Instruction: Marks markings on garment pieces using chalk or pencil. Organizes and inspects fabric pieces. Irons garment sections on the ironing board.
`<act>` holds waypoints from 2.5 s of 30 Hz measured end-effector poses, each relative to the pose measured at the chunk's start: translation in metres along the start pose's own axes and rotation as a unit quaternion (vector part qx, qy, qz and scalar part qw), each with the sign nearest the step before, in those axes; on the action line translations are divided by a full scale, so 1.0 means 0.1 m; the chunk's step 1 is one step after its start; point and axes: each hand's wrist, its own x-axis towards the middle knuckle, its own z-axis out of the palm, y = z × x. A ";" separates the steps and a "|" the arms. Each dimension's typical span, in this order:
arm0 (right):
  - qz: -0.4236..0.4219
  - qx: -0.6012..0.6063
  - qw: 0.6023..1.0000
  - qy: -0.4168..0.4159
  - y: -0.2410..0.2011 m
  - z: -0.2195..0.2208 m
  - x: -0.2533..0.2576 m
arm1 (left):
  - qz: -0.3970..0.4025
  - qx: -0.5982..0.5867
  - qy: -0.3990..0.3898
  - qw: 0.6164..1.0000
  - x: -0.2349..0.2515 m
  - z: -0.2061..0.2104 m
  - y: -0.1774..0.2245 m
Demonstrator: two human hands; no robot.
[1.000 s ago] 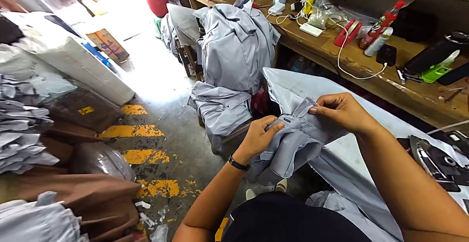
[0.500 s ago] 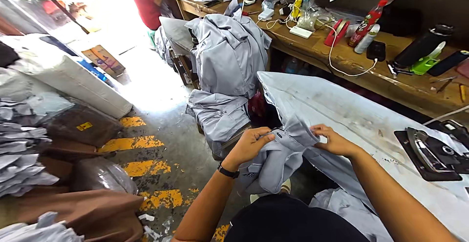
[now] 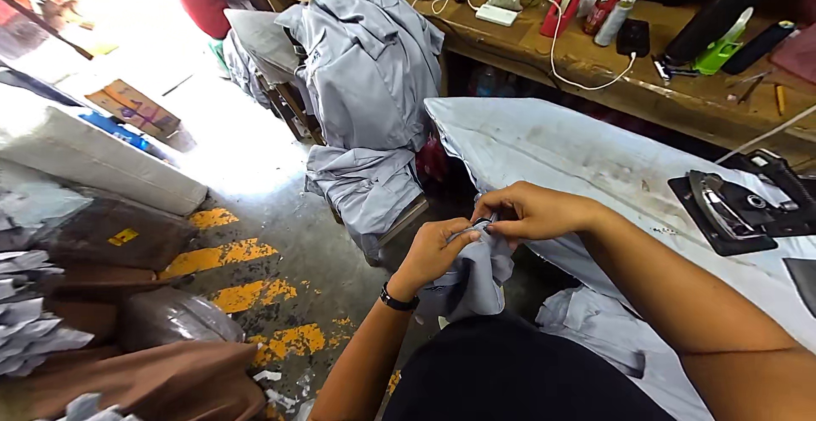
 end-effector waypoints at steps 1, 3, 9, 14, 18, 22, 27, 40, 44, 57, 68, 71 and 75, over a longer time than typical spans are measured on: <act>0.005 0.001 1.000 0.000 -0.02 0.00 0.00 | 0.002 -0.005 0.001 1.000 0.00 0.01 0.00; 0.020 -0.005 1.000 0.005 -0.05 0.00 0.00 | 0.007 -0.013 0.005 1.000 0.00 0.03 -0.02; 0.072 -0.013 0.997 0.007 -0.03 0.04 -0.02 | 0.013 -0.034 0.025 0.999 0.04 0.16 -0.10; -0.003 -0.228 0.966 0.123 -0.03 0.01 -0.13 | 0.002 -0.113 0.075 0.991 0.04 0.32 -0.25; -0.016 -0.289 0.942 0.172 -0.08 -0.14 -0.23 | 0.004 -0.158 0.119 0.980 -0.05 0.47 -0.43; -0.007 -0.287 0.940 0.183 -0.05 -0.27 -0.29 | 0.015 -0.203 0.140 0.969 -0.08 0.63 -0.47; 0.015 -0.308 0.931 0.193 -0.03 -0.35 -0.34 | 0.037 -0.181 0.177 0.967 -0.03 0.83 -0.52; 0.063 -0.321 0.917 0.228 0.08 -0.79 -0.42 | 0.072 -0.064 0.239 0.966 0.30 1.42 -0.59; 0.067 -0.315 0.918 0.230 0.14 -0.87 -0.39 | 0.054 0.006 0.226 0.973 0.43 1.54 -0.55; 0.047 -0.303 0.928 0.214 0.19 -0.99 -0.34 | 0.042 -0.117 -0.122 0.985 0.42 0.92 -0.99; 0.129 -0.337 0.891 0.274 -0.32 -1.17 -0.53 | 0.008 0.021 -0.291 0.957 0.11 0.47 -1.43; 0.153 -0.343 0.875 0.305 -0.43 -1.26 -0.64 | -0.021 0.001 -0.124 0.992 0.09 0.28 -1.50; 0.166 -0.324 0.862 0.352 -0.44 -1.42 -0.90 | -0.058 0.158 -0.073 0.983 0.16 0.10 -1.31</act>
